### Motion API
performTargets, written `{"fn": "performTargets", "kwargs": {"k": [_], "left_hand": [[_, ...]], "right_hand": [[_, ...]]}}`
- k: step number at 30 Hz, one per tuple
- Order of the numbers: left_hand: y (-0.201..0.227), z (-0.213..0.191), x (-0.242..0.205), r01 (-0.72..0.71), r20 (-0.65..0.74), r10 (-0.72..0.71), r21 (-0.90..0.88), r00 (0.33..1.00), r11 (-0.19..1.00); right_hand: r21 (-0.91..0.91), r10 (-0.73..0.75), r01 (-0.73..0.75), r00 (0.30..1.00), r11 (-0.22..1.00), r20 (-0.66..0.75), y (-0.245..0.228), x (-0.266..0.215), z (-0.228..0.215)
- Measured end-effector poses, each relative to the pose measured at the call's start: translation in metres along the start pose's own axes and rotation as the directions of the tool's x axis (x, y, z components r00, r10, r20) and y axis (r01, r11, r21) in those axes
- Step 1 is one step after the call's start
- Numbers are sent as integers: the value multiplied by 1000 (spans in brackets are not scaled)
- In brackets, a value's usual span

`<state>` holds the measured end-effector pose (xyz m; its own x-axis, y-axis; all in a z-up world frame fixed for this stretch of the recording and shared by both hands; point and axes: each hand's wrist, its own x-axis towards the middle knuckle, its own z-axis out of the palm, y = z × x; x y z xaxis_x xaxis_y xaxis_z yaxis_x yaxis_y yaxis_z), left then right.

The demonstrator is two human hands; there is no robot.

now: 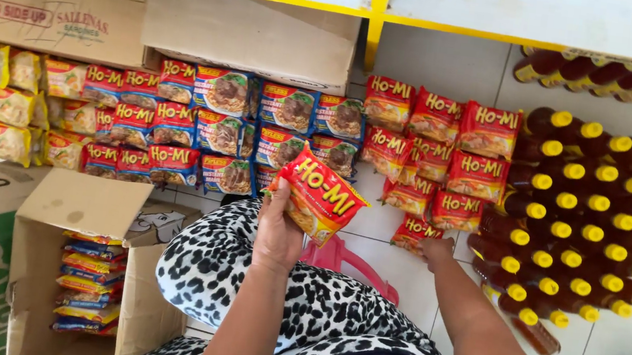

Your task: Stocking instant noodle pouches onto grocery store shelves from cardboard boxes.

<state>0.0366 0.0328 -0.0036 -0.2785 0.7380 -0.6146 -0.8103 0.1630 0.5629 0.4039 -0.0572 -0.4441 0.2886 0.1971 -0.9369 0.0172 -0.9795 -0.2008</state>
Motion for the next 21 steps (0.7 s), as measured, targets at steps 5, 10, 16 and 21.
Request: {"fn": "performTargets", "kwargs": {"k": [5,10,16,21], "left_hand": [[0,-1,3,16,-10,-16,0,1000,1000],[3,-10,13,-23,-38,22,-34,999,999],[11,-8,14,-21,-13,19,-145,1000,989],[18,-4,15,-8,-51,-3,-204,999,979]], "right_hand": [[-202,-117,103,991,974,-61,-10,4,8],[-287,-85,147,972,947,217,-58,-60,-5],[-207,-219,319,892,925,395,-155,-148,-39],[148,-242,201,903,968,355,-156,-144,-21]]}}
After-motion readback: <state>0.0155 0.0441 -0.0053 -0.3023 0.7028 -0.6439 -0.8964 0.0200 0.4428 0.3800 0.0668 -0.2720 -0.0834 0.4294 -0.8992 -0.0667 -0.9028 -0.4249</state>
